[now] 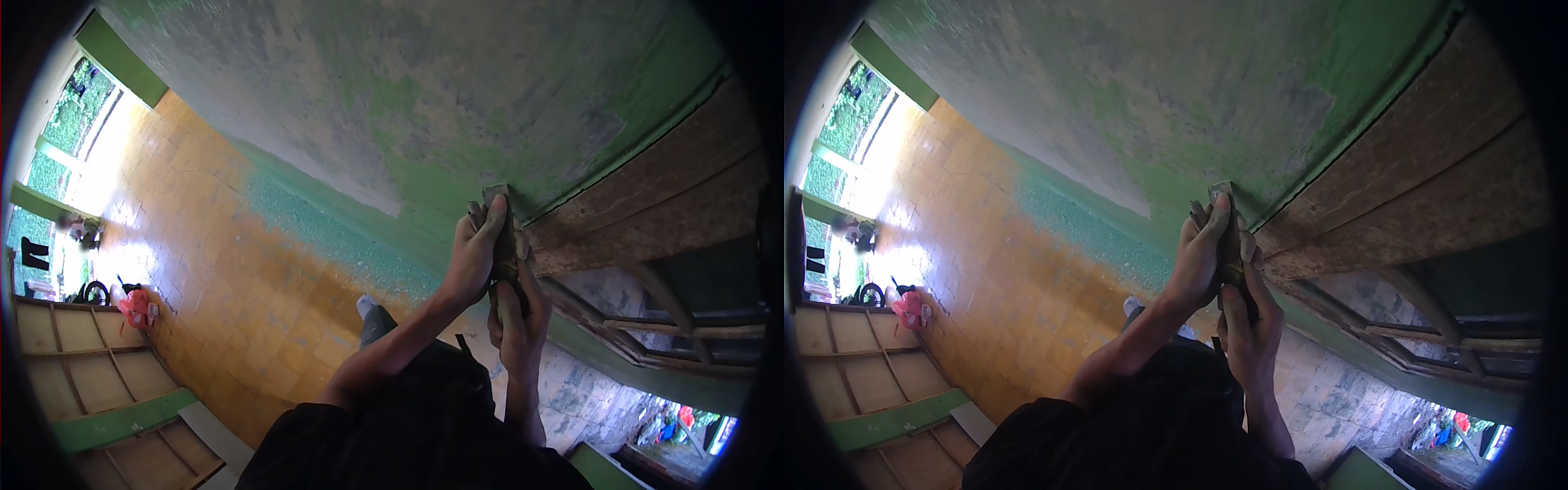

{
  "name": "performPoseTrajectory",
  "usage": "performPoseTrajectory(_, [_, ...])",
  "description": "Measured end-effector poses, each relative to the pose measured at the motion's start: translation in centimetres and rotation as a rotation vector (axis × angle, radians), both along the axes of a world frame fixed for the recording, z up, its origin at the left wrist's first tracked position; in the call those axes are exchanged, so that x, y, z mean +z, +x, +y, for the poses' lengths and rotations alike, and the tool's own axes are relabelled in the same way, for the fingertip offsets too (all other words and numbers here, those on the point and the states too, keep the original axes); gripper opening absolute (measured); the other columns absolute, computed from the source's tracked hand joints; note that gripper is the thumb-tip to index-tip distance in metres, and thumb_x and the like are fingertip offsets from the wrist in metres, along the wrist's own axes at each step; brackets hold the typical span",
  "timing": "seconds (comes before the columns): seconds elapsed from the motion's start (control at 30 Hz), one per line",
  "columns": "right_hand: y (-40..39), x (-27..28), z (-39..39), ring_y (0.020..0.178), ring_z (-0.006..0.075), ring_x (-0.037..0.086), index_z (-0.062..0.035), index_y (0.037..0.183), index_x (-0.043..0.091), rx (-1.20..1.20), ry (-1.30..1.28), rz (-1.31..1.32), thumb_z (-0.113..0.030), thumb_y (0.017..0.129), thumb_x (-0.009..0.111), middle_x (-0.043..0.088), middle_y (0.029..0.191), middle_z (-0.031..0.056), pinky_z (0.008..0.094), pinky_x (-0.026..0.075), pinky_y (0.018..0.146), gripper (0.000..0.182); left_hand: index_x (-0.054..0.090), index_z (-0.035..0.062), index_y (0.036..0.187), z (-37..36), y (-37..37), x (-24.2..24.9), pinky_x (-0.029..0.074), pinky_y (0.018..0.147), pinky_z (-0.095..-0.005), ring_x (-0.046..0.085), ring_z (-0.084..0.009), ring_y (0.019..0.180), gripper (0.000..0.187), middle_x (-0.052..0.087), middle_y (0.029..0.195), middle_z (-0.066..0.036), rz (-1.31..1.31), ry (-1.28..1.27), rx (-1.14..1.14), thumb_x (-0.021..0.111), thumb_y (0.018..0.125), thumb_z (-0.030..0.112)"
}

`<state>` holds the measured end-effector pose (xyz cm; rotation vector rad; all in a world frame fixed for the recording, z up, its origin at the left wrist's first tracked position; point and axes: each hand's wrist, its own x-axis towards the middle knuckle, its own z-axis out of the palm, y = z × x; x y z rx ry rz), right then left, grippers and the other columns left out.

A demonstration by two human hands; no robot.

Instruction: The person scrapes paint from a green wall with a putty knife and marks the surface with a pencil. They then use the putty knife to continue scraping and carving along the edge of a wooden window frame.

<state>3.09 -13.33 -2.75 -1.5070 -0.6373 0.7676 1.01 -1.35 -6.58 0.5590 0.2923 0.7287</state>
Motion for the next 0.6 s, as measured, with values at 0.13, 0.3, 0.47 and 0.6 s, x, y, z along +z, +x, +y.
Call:
performPoseTrajectory(0.13, [0.2, 0.1, -0.3, 0.047, 0.0018, 0.036, -0.0001, 0.147, 0.047, -0.018, -0.025, 0.015, -0.007, 0.100, 0.052, 0.048, 0.068, -0.0028, 0.0214, 0.027, 0.040, 0.049, 0.055, 0.0039, 0.088, -0.5, 0.0, 0.4, 0.054, 0.058, -0.0323, 0.065, -0.0186, 0.060, 0.044, 0.063, 0.066, -0.008, 0.016, -0.025, -0.039, 0.045, 0.108, 0.041])
performPoseTrajectory(0.3, [0.0, -0.5, 1.3, 0.053, 0.0034, 0.043, -0.0032, 0.149, 0.047, 0.053, -0.021, -0.048, -0.007, 0.100, 0.055, 0.053, 0.072, -0.0012, 0.0218, 0.034, 0.045, 0.050, 0.054, 0.0056, 0.093, 1.6, -1.0, 1.3, 0.054, 0.052, -0.0344, 0.065, -0.0235, 0.057, 0.040, 0.061, 0.063, -0.009, 0.065, 0.022, 0.040, 0.042, 0.109, 0.040])
performPoseTrajectory(0.47, [0.5, -3.6, 0.1, 0.054, 0.0038, 0.044, -0.0036, 0.153, 0.038, 0.102, 0.084, 0.141, -0.011, 0.104, 0.049, 0.055, 0.078, 0.0003, 0.0211, 0.037, 0.048, 0.051, 0.057, 0.0042, 0.083, 1.3, -1.2, -0.1, 0.051, 0.056, -0.0292, 0.064, -0.0152, 0.059, 0.044, 0.063, 0.065, -0.007, 0.206, 0.208, 0.024, 0.049, 0.107, 0.039])
performPoseTrajectory(0.6, [0.8, -5.9, 2.1, 0.053, 0.0038, 0.044, -0.0037, 0.156, 0.030, 0.165, 0.212, 0.116, -0.016, 0.106, 0.043, 0.054, 0.079, 0.0004, 0.0210, 0.036, 0.046, 0.053, 0.059, 0.0022, 0.088, 2.6, -2.3, -0.5, 0.054, 0.060, -0.0290, 0.067, -0.0156, 0.064, 0.043, 0.066, 0.068, -0.008, 0.354, 0.443, 0.069, 0.049, 0.107, 0.039])
